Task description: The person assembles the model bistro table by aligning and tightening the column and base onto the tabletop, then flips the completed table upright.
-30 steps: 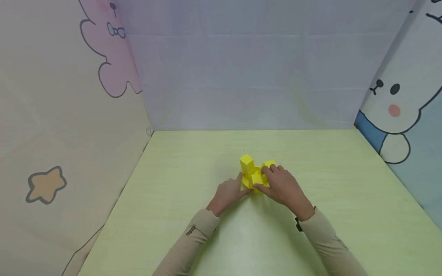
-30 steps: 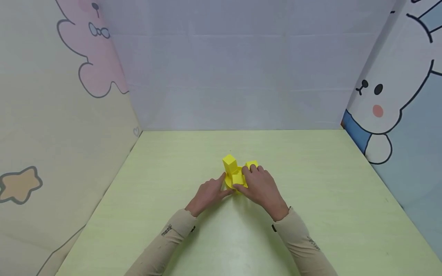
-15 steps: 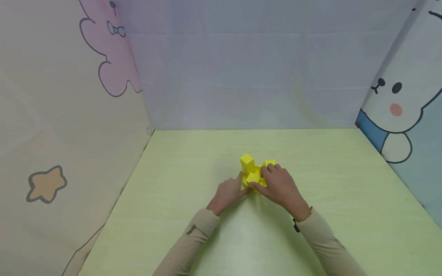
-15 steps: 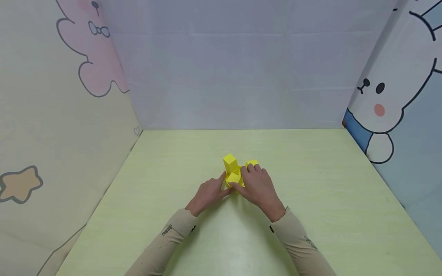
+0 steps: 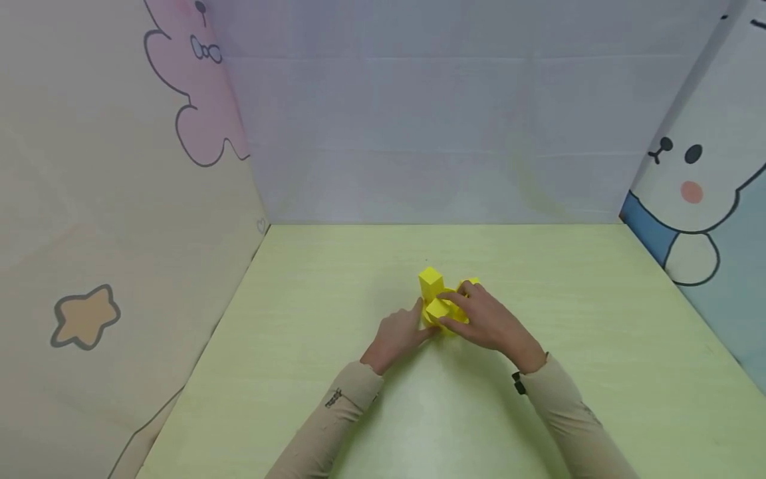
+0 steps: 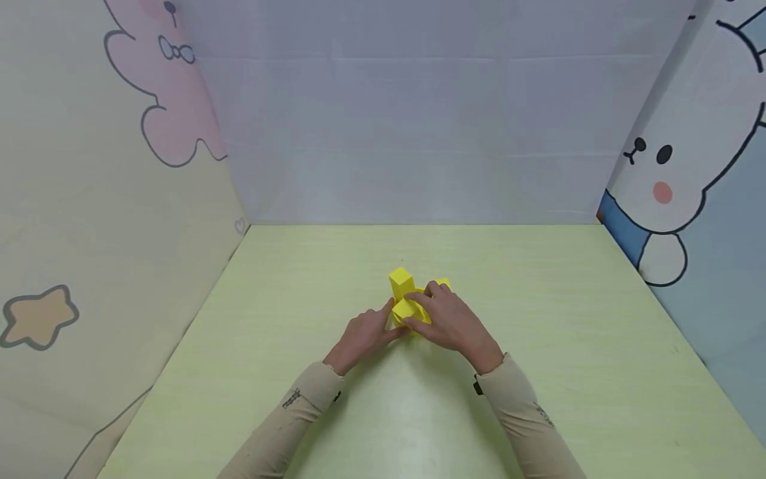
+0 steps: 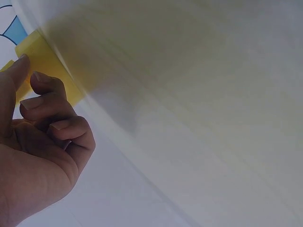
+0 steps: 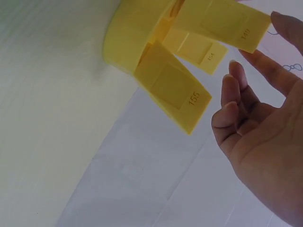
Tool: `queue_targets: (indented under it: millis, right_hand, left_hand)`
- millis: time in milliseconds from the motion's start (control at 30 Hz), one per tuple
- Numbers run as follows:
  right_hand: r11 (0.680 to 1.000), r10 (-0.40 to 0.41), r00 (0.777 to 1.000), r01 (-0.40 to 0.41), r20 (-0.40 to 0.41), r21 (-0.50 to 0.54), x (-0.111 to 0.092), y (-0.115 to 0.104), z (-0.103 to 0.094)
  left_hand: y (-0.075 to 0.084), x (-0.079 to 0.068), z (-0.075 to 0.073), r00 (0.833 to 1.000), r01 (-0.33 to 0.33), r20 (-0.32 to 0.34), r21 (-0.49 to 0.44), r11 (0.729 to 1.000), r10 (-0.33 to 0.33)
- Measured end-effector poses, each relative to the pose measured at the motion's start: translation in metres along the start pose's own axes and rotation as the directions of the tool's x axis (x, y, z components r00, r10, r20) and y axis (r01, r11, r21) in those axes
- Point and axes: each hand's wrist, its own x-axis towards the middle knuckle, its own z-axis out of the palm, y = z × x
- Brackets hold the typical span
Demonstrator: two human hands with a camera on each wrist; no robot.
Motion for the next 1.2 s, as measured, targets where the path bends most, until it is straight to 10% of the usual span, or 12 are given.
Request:
queue_targets:
  millis: [1200]
  right_hand:
    - [0.964,0.100,0.982,-0.136,-0.163,-0.228,0.009,-0.006,0.019]
  left_hand:
    - [0.001,0.002,0.001,0.999,0.034,0.029,-0.023,0.999,-0.033]
